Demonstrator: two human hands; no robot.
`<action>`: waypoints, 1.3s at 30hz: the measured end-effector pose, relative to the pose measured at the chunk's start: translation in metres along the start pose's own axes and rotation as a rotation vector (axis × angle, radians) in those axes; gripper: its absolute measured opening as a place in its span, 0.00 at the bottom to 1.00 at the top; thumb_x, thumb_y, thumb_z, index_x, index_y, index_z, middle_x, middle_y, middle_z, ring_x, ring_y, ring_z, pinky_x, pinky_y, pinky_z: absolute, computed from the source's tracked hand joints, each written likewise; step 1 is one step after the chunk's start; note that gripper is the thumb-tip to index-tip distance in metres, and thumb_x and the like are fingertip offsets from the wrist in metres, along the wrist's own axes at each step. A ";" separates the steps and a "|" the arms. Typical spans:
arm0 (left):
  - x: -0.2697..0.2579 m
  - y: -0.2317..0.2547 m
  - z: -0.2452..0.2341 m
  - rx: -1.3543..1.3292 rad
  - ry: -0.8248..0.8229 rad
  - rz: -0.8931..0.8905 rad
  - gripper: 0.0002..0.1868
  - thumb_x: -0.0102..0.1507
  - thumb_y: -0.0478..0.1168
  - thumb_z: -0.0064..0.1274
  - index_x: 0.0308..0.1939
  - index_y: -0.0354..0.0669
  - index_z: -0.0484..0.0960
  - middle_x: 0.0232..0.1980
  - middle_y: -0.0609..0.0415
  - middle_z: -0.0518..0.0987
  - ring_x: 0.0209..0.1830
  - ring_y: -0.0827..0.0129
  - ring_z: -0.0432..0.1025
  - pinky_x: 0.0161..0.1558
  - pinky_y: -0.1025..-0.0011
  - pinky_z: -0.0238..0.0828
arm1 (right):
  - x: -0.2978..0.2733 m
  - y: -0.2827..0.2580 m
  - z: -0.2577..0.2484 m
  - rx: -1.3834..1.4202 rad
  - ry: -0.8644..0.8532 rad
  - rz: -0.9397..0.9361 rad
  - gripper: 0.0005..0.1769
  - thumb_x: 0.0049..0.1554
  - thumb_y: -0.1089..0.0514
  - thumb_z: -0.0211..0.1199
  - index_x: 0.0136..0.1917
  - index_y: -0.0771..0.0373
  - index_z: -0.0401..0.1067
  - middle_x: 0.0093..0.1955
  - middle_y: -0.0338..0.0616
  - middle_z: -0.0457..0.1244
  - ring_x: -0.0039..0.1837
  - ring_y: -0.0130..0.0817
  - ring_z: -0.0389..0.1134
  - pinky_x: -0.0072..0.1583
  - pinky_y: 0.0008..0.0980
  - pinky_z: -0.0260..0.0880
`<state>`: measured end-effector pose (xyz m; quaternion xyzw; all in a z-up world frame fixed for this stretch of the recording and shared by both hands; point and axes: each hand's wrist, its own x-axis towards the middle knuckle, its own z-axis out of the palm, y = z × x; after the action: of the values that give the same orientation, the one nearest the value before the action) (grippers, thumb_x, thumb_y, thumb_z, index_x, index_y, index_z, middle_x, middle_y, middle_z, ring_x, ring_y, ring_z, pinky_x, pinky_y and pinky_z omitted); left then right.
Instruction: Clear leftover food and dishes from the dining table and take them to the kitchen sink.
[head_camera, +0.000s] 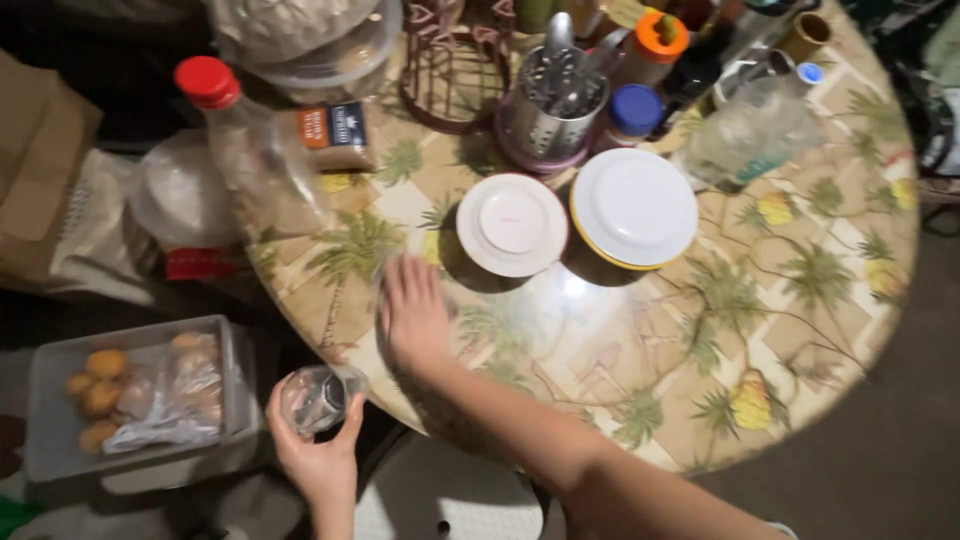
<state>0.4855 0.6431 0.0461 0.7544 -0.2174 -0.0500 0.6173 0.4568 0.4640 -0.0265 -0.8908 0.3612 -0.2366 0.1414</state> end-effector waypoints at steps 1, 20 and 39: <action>0.001 0.002 0.003 -0.006 -0.008 -0.003 0.41 0.52 0.29 0.70 0.67 0.34 0.68 0.60 0.47 0.76 0.59 0.64 0.72 0.60 0.67 0.72 | -0.012 0.007 -0.011 -0.009 0.000 0.006 0.37 0.63 0.51 0.50 0.80 0.69 0.51 0.81 0.66 0.48 0.82 0.59 0.46 0.80 0.54 0.40; -0.031 0.025 0.014 -0.130 -0.167 0.054 0.41 0.53 0.29 0.70 0.68 0.36 0.68 0.62 0.47 0.75 0.61 0.63 0.72 0.62 0.64 0.75 | -0.087 0.078 -0.117 0.921 0.060 0.512 0.34 0.70 0.43 0.34 0.79 0.68 0.52 0.83 0.55 0.47 0.85 0.48 0.44 0.81 0.42 0.37; -0.035 0.030 0.003 -0.127 -0.128 0.057 0.40 0.55 0.28 0.68 0.70 0.35 0.67 0.66 0.47 0.72 0.66 0.62 0.69 0.65 0.63 0.74 | -0.140 0.074 -0.093 -0.070 -0.188 -0.312 0.34 0.65 0.45 0.52 0.81 0.53 0.52 0.84 0.42 0.46 0.83 0.53 0.45 0.78 0.59 0.41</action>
<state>0.4446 0.6494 0.0667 0.7023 -0.2744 -0.0942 0.6501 0.2778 0.5045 -0.0237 -0.9586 0.2120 -0.1585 0.1051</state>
